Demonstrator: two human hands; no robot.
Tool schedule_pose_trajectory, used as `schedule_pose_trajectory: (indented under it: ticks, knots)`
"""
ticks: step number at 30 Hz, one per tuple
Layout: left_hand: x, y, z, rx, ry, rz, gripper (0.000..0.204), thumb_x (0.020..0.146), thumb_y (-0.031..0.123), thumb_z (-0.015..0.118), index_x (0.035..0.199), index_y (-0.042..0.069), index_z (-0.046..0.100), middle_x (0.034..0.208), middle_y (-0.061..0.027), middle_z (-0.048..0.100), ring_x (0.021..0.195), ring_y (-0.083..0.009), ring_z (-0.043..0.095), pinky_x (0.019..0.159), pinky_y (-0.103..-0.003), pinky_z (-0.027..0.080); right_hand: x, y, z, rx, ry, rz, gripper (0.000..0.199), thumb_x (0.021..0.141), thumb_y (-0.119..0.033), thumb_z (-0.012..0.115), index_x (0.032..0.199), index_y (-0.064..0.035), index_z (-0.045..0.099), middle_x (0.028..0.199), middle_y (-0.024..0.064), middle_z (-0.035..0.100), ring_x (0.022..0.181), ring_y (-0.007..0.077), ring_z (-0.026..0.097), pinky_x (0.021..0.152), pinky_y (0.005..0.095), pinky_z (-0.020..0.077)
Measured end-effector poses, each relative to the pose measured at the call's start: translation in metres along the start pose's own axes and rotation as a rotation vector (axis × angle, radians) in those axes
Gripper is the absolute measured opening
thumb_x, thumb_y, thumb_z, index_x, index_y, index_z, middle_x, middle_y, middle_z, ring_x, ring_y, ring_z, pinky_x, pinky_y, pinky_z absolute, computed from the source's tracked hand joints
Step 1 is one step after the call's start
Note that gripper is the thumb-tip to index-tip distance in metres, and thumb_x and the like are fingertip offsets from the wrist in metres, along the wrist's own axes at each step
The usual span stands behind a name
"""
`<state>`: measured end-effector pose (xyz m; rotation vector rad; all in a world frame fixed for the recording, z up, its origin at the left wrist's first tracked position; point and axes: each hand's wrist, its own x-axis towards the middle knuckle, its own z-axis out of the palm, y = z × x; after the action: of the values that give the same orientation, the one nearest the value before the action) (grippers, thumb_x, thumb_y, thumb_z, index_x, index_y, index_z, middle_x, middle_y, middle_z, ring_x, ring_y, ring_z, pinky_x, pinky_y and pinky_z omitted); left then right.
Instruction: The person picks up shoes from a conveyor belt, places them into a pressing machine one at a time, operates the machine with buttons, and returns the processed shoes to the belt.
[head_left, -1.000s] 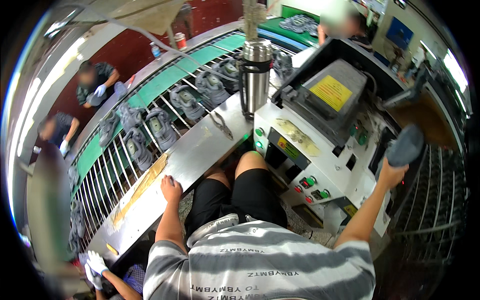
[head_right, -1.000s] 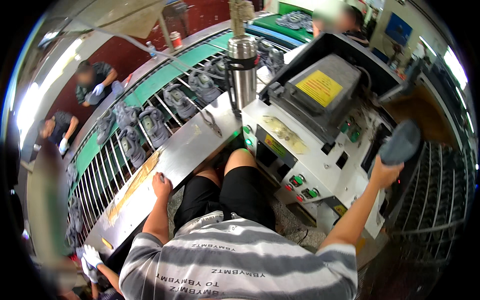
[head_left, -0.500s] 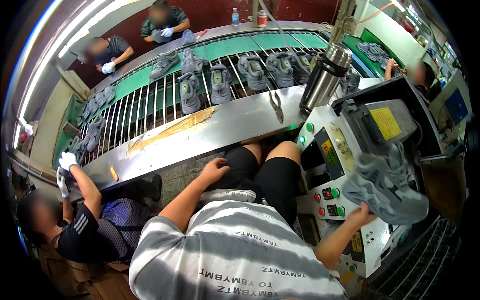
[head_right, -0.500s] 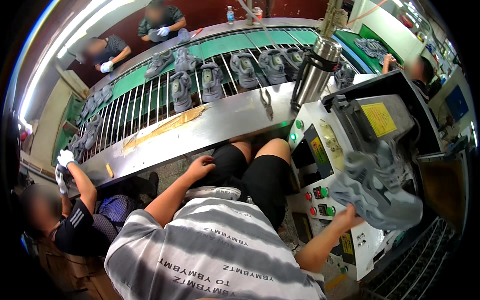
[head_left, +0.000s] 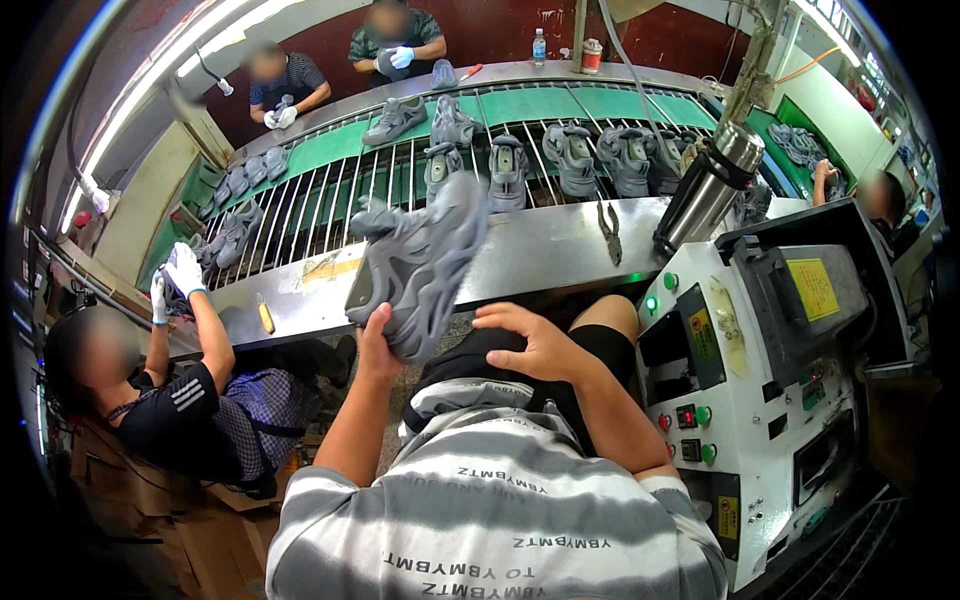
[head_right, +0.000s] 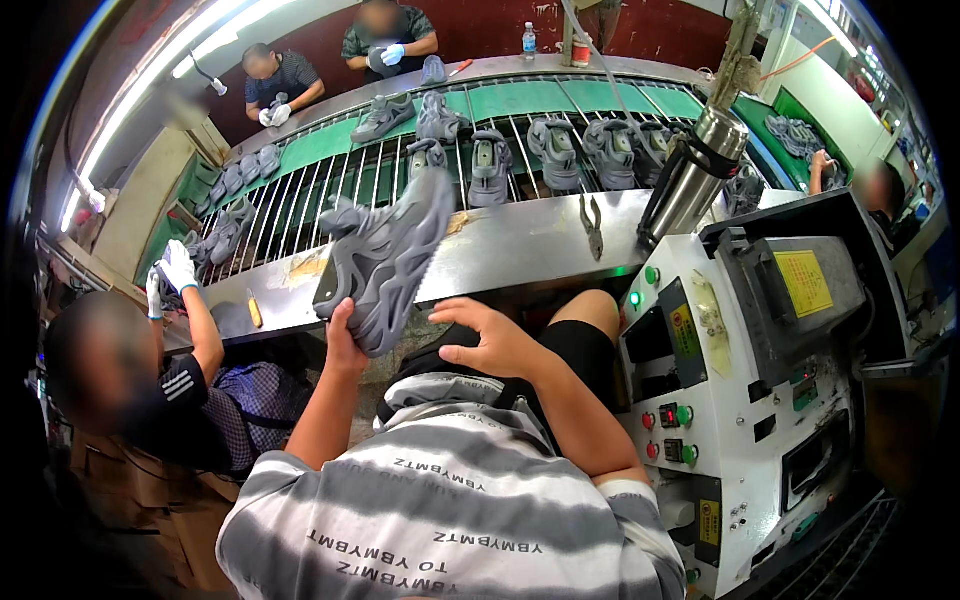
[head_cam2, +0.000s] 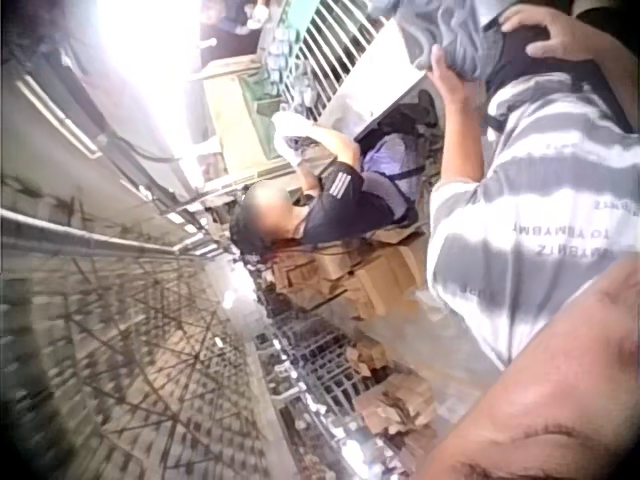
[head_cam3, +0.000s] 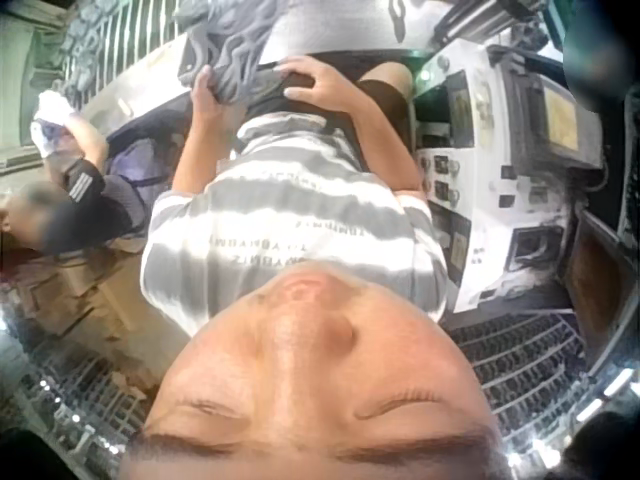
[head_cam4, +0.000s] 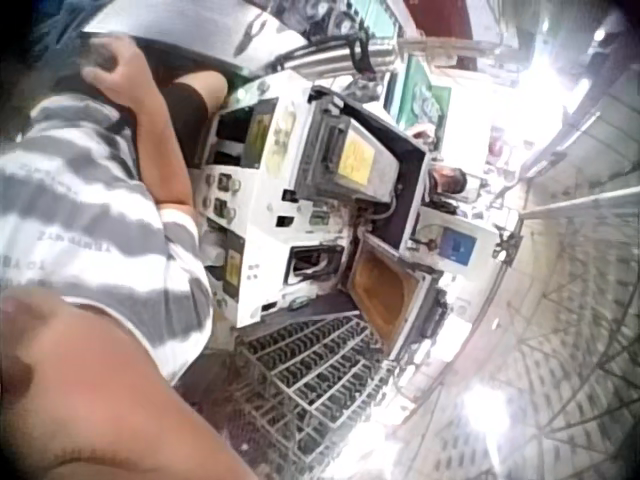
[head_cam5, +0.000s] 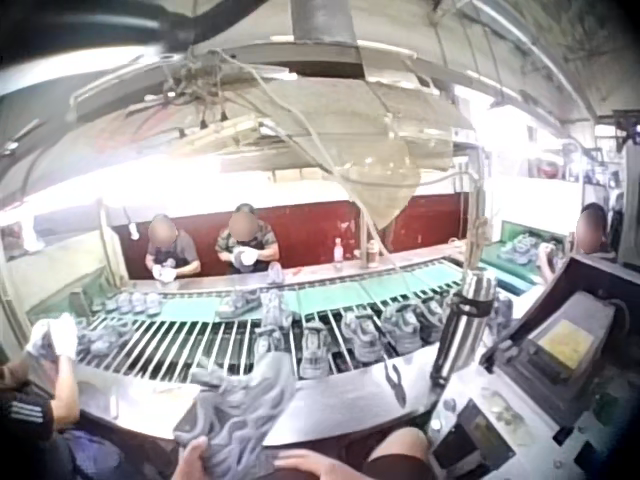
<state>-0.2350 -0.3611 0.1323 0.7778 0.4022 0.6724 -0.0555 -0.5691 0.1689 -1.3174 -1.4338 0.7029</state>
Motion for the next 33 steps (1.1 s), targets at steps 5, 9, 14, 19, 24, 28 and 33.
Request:
schedule_pose_trajectory:
  ticks: [5, 9, 14, 19, 24, 28, 33]
  knots:
    - [0.067, -0.042, -0.164, 0.947, 0.488, 0.37, 0.071, 0.073, 0.017, 0.082, 0.131, -0.002, 0.047, 0.118, -0.0139, 0.059, 0.106, -0.0221, 0.057, 0.092, -0.036, 0.045, -0.006, 0.048, 0.011, 0.05, 0.052, 0.22, 0.047, 0.082, -0.021, 0.07, 0.124, -0.0036, 0.057, 0.125, 0.0122, 0.056, 0.117, 0.0243, 0.053, 0.102, 0.0353, 0.0402]
    - [0.102, -0.059, -0.168, 0.865, 0.366, 0.458, 0.08, 0.071, 0.017, 0.083, 0.135, -0.001, 0.04, 0.121, -0.0142, 0.054, 0.109, -0.0232, 0.054, 0.094, -0.035, 0.043, -0.038, 0.104, -0.004, 0.156, 0.272, 0.519, 0.044, 0.083, -0.017, 0.07, 0.124, -0.0049, 0.058, 0.121, 0.008, 0.058, 0.114, 0.0199, 0.054, 0.1, 0.0351, 0.0424]
    - [0.189, -0.072, -0.164, 0.893, 0.474, 0.571, 0.079, 0.071, 0.021, 0.083, 0.134, -0.002, 0.041, 0.124, -0.0159, 0.053, 0.115, -0.028, 0.052, 0.098, -0.037, 0.041, -0.067, 0.156, -0.038, 0.187, 0.633, 0.736, 0.036, 0.083, -0.008, 0.067, 0.118, -0.0025, 0.06, 0.113, 0.0096, 0.061, 0.105, 0.0171, 0.058, 0.09, 0.0294, 0.0479]
    - [0.305, -0.057, -0.139, 1.12, 0.685, 0.561, 0.083, 0.067, 0.033, 0.084, 0.132, -0.001, 0.045, 0.127, -0.0192, 0.053, 0.116, -0.0356, 0.052, 0.098, -0.041, 0.042, -0.048, 0.194, -0.086, -0.267, 0.735, 0.739, 0.044, 0.08, -0.011, 0.069, 0.122, -0.0013, 0.058, 0.121, 0.014, 0.058, 0.115, 0.0248, 0.055, 0.096, 0.0344, 0.044]
    - [0.402, -0.056, -0.159, 1.064, 0.714, 0.443, 0.085, 0.067, 0.036, 0.082, 0.134, 0.001, 0.044, 0.129, -0.0201, 0.053, 0.118, -0.0358, 0.052, 0.098, -0.041, 0.042, 0.002, 0.247, -0.14, -0.905, 0.629, 0.724, 0.06, 0.08, -0.02, 0.07, 0.133, -0.0037, 0.049, 0.137, 0.0212, 0.047, 0.128, 0.0382, 0.042, 0.107, 0.0435, 0.0335]
    - [0.427, -0.061, -0.171, 1.024, 0.59, 0.495, 0.085, 0.067, 0.031, 0.083, 0.136, 0.003, 0.043, 0.13, -0.0191, 0.053, 0.119, -0.0346, 0.052, 0.098, -0.04, 0.041, 0.026, 0.301, -0.149, -1.199, 0.527, 0.742, 0.06, 0.083, -0.031, 0.062, 0.138, -0.0107, 0.047, 0.141, 0.0209, 0.044, 0.133, 0.0403, 0.034, 0.111, 0.0508, 0.0241]
    - [0.405, -0.051, -0.135, 1.181, 0.582, 0.863, 0.071, 0.077, 0.017, 0.07, 0.137, -0.001, 0.037, 0.135, -0.0188, 0.039, 0.127, -0.0339, 0.038, 0.108, -0.043, 0.028, 0.034, 0.315, -0.142, -1.264, 0.51, 0.801, 0.059, 0.084, -0.032, 0.057, 0.139, -0.0109, 0.047, 0.139, 0.0199, 0.045, 0.135, 0.0403, 0.03, 0.113, 0.0537, 0.019]
